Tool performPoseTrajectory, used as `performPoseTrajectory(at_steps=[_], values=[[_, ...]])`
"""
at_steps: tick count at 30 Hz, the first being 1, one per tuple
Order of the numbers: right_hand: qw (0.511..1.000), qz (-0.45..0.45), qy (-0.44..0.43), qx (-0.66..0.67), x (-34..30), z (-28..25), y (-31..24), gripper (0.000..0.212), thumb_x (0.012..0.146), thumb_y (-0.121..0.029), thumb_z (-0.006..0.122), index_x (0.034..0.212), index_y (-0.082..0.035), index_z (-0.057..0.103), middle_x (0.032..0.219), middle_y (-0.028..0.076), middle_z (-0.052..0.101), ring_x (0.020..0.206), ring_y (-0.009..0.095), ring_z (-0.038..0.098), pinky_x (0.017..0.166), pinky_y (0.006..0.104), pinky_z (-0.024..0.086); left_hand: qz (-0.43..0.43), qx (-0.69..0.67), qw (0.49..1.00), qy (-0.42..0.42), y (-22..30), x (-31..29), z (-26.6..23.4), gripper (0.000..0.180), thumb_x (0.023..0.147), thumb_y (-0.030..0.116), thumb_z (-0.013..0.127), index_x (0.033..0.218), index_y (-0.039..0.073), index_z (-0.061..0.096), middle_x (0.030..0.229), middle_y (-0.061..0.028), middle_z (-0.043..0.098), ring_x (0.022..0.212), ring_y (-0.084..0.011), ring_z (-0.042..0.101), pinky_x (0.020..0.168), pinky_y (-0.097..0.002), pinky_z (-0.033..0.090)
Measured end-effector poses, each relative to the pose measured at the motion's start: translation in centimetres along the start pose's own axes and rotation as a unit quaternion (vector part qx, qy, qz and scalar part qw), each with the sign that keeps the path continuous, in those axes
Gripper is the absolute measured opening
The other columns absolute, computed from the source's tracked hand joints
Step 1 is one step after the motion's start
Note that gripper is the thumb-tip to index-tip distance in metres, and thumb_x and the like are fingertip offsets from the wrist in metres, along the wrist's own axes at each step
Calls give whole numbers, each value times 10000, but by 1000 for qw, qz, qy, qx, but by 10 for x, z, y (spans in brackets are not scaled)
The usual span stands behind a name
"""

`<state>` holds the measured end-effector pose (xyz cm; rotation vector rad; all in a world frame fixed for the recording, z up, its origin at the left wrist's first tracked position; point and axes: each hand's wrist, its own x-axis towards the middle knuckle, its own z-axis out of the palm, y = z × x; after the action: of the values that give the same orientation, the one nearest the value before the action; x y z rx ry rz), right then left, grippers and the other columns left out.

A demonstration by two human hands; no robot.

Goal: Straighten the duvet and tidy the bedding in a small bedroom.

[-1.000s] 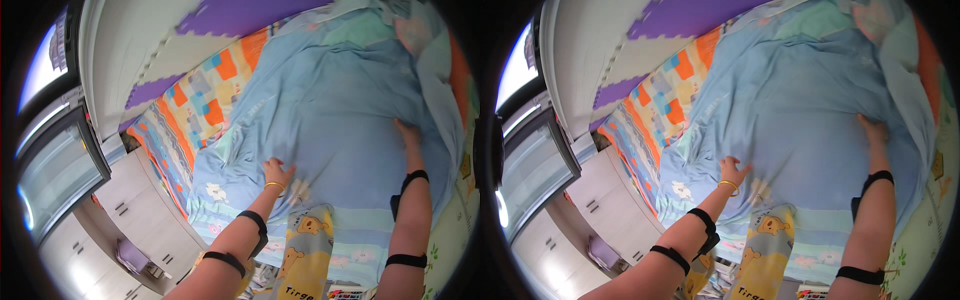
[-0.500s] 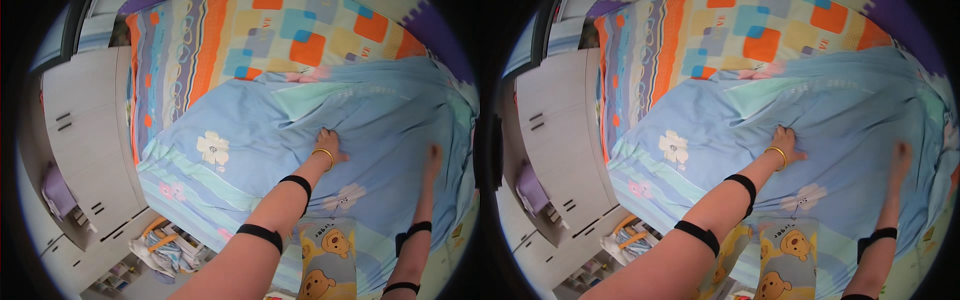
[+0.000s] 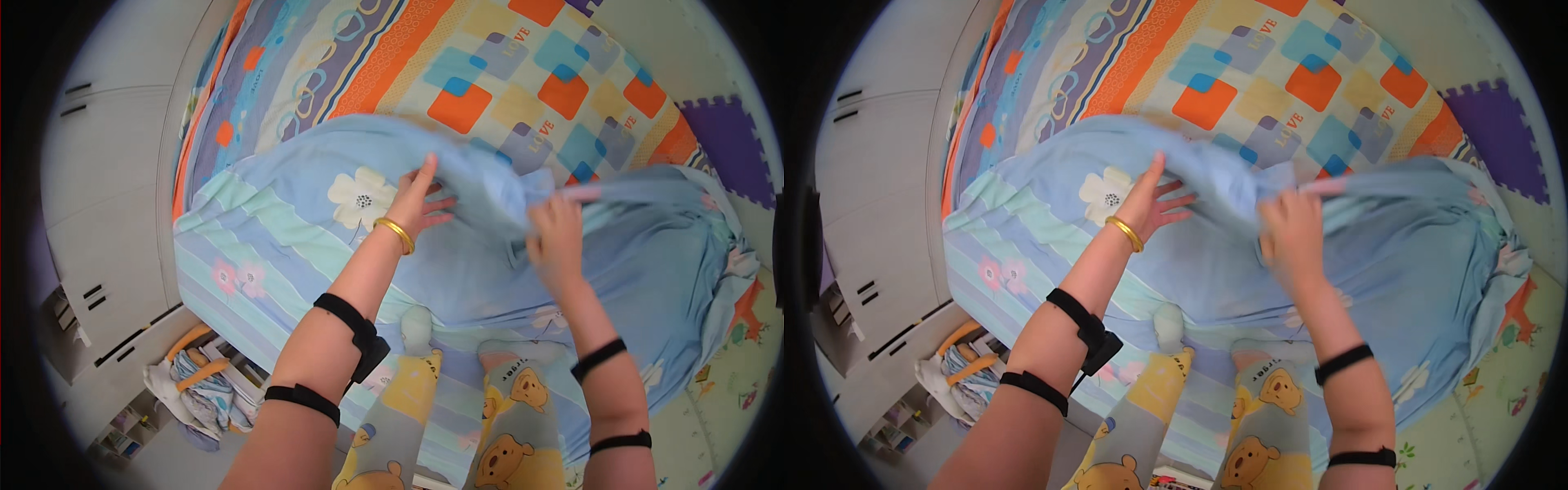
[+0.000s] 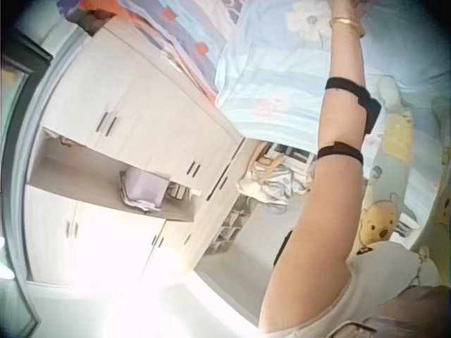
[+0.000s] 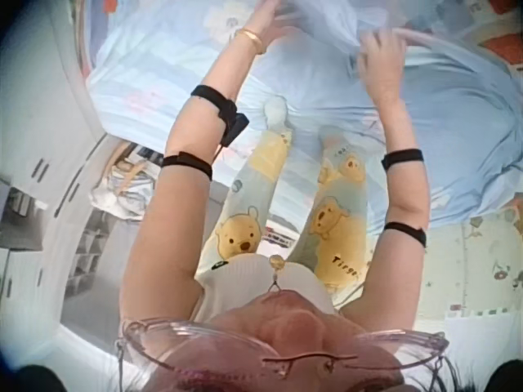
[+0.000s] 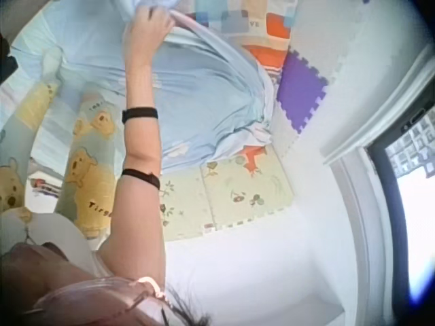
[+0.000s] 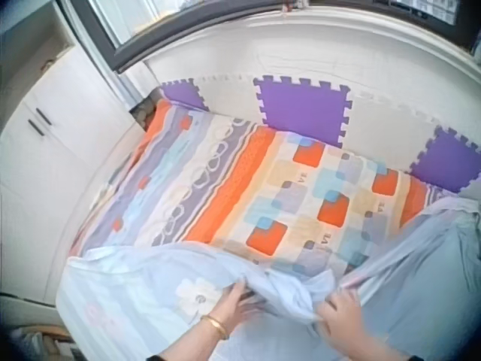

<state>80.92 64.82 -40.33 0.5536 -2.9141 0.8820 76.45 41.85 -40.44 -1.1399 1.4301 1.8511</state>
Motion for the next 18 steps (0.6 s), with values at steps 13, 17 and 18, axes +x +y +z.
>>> performPoseTrajectory(at_steps=[13, 17, 18], values=[[964, 195, -108, 143, -26, 46, -36, 415, 755, -261, 666, 1069, -7, 569, 1086, 185, 580, 1025, 348, 538, 856, 422, 433, -239, 192, 940, 148, -173, -45, -139, 294, 790, 67, 570, 1076, 27, 514, 1096, -109, 547, 934, -207, 566, 728, -353, 496], [947, 251, -106, 169, -9, 120, -65, 431, 757, -257, 657, 1070, 18, 548, 1129, 211, 570, 1049, 362, 531, 868, 435, 424, 39, 235, 968, 82, -171, -48, -136, 519, 791, 243, 679, 1184, -9, 452, 1201, -148, 499, 1045, -196, 526, 837, -328, 461], [928, 247, -225, 167, -5, 121, -77, 413, 735, -228, 663, 1051, 14, 552, 1088, 186, 582, 1034, 348, 534, 877, 428, 416, 123, 209, 965, 97, -150, -47, -118, 646, 772, 296, 715, 1248, -16, 408, 1236, -175, 471, 1055, -209, 525, 869, -332, 448]])
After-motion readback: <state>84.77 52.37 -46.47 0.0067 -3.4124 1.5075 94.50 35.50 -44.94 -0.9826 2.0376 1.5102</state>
